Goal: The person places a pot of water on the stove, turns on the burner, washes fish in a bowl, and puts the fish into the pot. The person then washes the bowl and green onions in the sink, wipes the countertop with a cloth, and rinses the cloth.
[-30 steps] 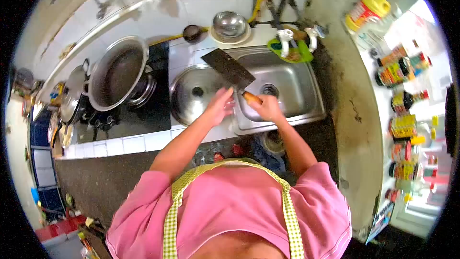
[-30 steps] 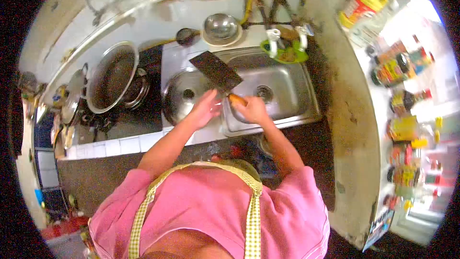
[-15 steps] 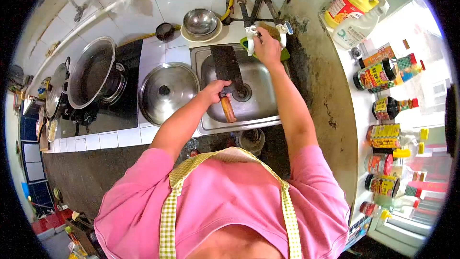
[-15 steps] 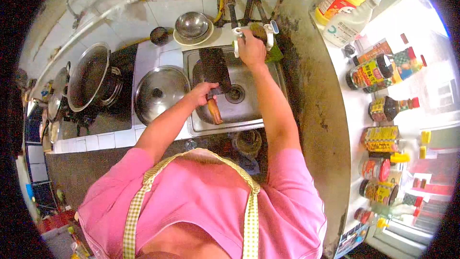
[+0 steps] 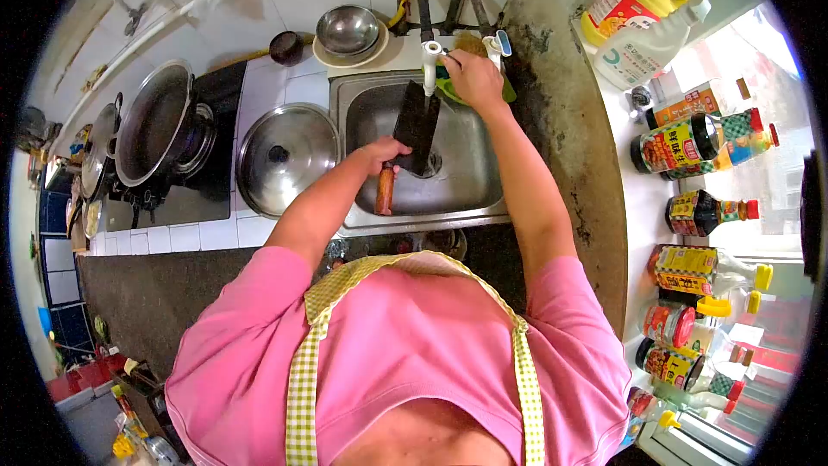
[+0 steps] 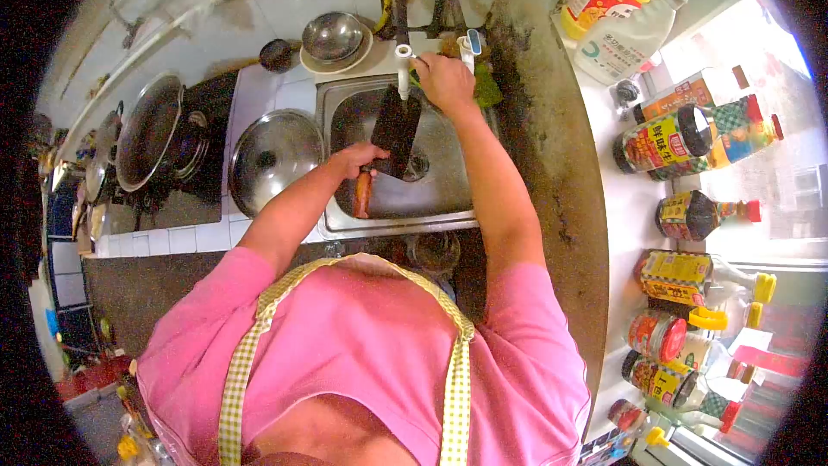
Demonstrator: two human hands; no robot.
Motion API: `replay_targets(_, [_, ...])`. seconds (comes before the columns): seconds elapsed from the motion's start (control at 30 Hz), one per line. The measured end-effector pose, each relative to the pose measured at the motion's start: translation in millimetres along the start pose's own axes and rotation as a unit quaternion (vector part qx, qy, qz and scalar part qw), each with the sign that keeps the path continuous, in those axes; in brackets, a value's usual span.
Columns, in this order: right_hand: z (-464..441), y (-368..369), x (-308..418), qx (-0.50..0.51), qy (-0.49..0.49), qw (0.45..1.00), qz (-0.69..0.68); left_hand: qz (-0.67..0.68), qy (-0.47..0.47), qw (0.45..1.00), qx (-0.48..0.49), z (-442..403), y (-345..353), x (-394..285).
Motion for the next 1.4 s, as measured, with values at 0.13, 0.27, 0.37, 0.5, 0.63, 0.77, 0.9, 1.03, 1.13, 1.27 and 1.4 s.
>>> replay_targets(0.13, [1, 1, 0, -0.010, 0.004, 1.000, -0.004, -0.143, 0.068, 0.987, -0.012, -33, -4, 4])
replay_targets(0.27, [0, 0, 1, -0.003, 0.014, 1.000, 0.002, -0.521, 0.298, 0.795, -0.085, -41, -7, -16])
replay_targets(0.37, [0, 1, 0, 0.006, 0.019, 1.000, -0.001, -0.622, 0.419, 0.631, -0.198, 24, 4, -50])
replay_targets(0.5, [1, 1, 1, 0.008, 0.023, 1.000, -0.001, -0.655, 0.461, 0.553, -0.229, 34, 15, -71])
replay_targets(0.63, [3, -7, 5, 0.003, 0.016, 1.000, -0.009, -0.657, 0.512, 0.475, -0.284, 39, 20, -86])
replay_targets(0.77, [2, 4, -4, 0.021, 0.007, 1.000, -0.001, -0.669, 0.537, 0.410, -0.310, 48, 29, -95])
replay_targets(0.9, [4, -6, 11, 0.036, -0.015, 0.999, 0.018, -0.709, 0.474, 0.421, -0.310, 41, 34, -93])
replay_targets(1.03, [4, -1, 7, 0.080, -0.018, 0.994, 0.069, -0.706, 0.444, 0.450, -0.319, 50, 26, -94])
replay_targets(1.13, [4, -1, 11, 0.096, -0.019, 0.993, 0.072, -0.711, 0.387, 0.512, -0.288, 46, 15, -93])
replay_targets(1.27, [0, 14, -4, 0.059, -0.029, 0.997, 0.028, -0.724, 0.373, 0.491, -0.308, 19, 15, -84])
replay_targets(1.4, [8, 2, 11, 0.013, 0.021, 1.000, 0.003, -0.755, 0.372, 0.498, -0.209, 45, 16, -62])
Point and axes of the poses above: each hand's wrist, its own z-axis away from the middle knuckle, its own y-axis out of the palm, x = y × z, the point moved 6 cm from there along -z, towards the middle knuckle, and after that the axes turned 12 degrees about -x, right-handed, at the moved point
